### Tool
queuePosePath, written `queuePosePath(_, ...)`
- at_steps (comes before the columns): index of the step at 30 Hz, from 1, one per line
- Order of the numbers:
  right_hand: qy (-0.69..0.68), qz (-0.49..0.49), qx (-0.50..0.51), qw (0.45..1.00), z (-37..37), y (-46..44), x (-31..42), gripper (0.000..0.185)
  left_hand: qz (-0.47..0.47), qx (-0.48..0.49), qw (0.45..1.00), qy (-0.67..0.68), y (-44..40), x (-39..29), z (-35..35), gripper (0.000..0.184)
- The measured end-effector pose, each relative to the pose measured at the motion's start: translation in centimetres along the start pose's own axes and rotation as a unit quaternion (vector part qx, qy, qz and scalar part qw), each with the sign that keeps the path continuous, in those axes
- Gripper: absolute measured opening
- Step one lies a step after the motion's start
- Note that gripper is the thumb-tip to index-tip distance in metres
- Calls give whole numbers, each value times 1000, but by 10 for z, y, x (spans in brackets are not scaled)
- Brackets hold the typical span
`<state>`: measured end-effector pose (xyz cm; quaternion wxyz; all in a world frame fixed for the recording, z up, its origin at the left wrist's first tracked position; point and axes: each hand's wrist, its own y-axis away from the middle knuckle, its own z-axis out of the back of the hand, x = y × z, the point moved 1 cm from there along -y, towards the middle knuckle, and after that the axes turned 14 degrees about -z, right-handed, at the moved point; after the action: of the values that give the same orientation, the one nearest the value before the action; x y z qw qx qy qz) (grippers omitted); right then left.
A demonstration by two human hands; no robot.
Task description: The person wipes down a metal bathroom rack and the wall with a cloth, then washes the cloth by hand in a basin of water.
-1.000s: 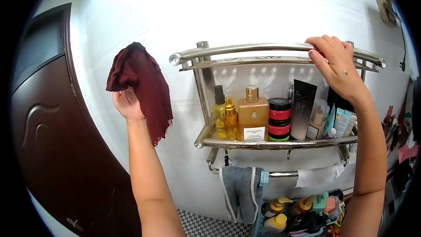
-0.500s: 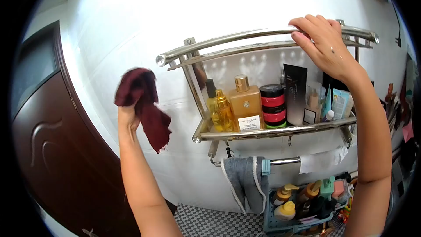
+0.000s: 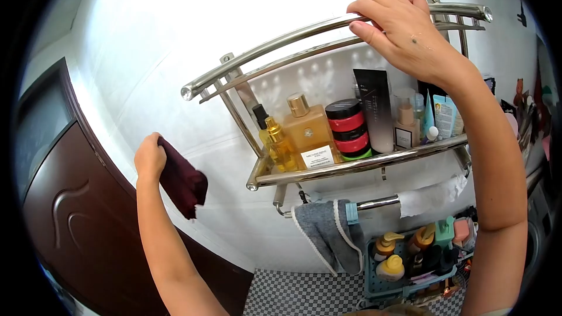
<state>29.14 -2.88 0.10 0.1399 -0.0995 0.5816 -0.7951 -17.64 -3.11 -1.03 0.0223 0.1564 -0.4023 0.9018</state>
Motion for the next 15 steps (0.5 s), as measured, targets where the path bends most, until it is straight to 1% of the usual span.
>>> queuePosePath(2,-1,0,2,1000,1,0,0,26,83,11,996,-21,-10,0,0,24)
queuePosePath(3,-5,3,4,1000,1,0,0,26,65,-43,997,-10,-16,13,-14,22)
queuePosePath(4,-3,1,4,1000,0,0,-1,26,62,-43,997,-10,-25,23,-26,22)
queuePosePath(5,1,11,-11,1000,-2,1,-2,25,113,-93,970,191,-37,32,-35,22)
queuePosePath(6,5,20,-25,999,-3,1,-2,23,159,-136,899,384,-47,35,-40,21)
queuePosePath(7,6,17,-24,1000,0,1,0,23,180,-178,810,530,-53,18,-30,20)
queuePosePath(8,4,20,-13,1000,5,1,2,23,190,-205,719,636,-65,15,-32,20)
queuePosePath(10,4,20,-3,1000,7,1,4,23,150,-206,627,736,-88,0,-22,19)
queuePosePath(12,0,36,-11,999,7,1,3,23,75,-184,607,770,-109,-21,-5,23)
queuePosePath(14,4,40,-22,999,6,2,3,23,23,-171,641,748,-116,-61,24,33)
queuePosePath(15,5,47,-32,998,5,2,2,23,-19,-105,624,774,-121,-71,31,38)
